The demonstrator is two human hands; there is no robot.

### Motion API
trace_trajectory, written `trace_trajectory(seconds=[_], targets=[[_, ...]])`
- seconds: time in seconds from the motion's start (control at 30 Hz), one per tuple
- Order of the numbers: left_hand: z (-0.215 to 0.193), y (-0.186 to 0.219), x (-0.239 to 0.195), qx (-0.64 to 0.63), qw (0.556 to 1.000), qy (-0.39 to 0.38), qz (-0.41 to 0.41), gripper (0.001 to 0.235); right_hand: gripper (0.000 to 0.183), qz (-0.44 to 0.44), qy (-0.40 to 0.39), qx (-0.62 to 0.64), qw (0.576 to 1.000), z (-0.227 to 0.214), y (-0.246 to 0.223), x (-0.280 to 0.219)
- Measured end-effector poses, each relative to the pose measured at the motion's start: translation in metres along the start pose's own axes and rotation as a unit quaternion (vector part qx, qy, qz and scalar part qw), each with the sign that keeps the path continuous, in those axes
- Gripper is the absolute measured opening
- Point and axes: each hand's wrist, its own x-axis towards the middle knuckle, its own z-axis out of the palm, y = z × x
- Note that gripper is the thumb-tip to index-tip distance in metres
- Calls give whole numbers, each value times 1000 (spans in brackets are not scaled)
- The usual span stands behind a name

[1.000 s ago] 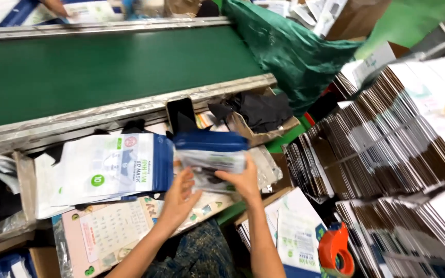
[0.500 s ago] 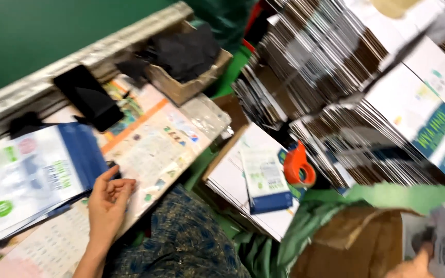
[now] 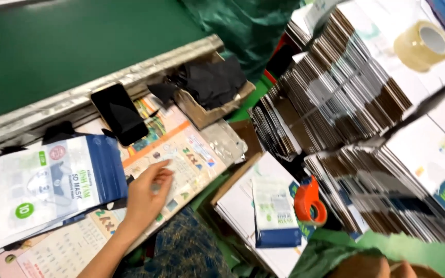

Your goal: Manually counting, stacking, and inserting face masks into plastic retail pouches at a factory conveyor belt.

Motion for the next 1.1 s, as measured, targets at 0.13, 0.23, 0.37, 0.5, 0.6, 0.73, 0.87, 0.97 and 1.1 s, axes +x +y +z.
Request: trace_trajectory(seconds=[0.13, 0.23, 0.37, 0.5, 0.6, 0.73, 0.87, 0.97, 1.1], targets=[[33, 35, 64, 103, 971, 12, 213, 15, 28, -13, -68, 20, 997, 183, -314, 76], [69, 37, 140, 124, 951, 46, 278, 8, 21, -107, -153, 86, 979, 271, -441, 121], [126, -12, 254, 180, 934, 52, 305, 26, 24, -75, -246, 210, 943, 394, -499, 176], [148, -37, 315, 325, 873, 51, 361, 54, 30, -169, -227, 108, 953, 504, -457, 209], [145, -36, 330, 420, 819, 18, 391, 53, 33, -179, -265, -89, 943, 522, -464, 212], [111, -19, 331, 482, 833, -168, 213, 39, 44, -216, -221, -130, 942, 529, -472, 202], [75, -47, 347, 192, 939, -97, 270, 32, 23, -125, -251, 18, 960, 538, -467, 197], [27, 6, 322, -42, 986, -38, 157, 22, 19, -42, -205, 435, 876, 542, -458, 200], [2, 65, 290, -105, 992, -54, 48, 17, 18, 92, -215, 558, 796, 516, -494, 210]])
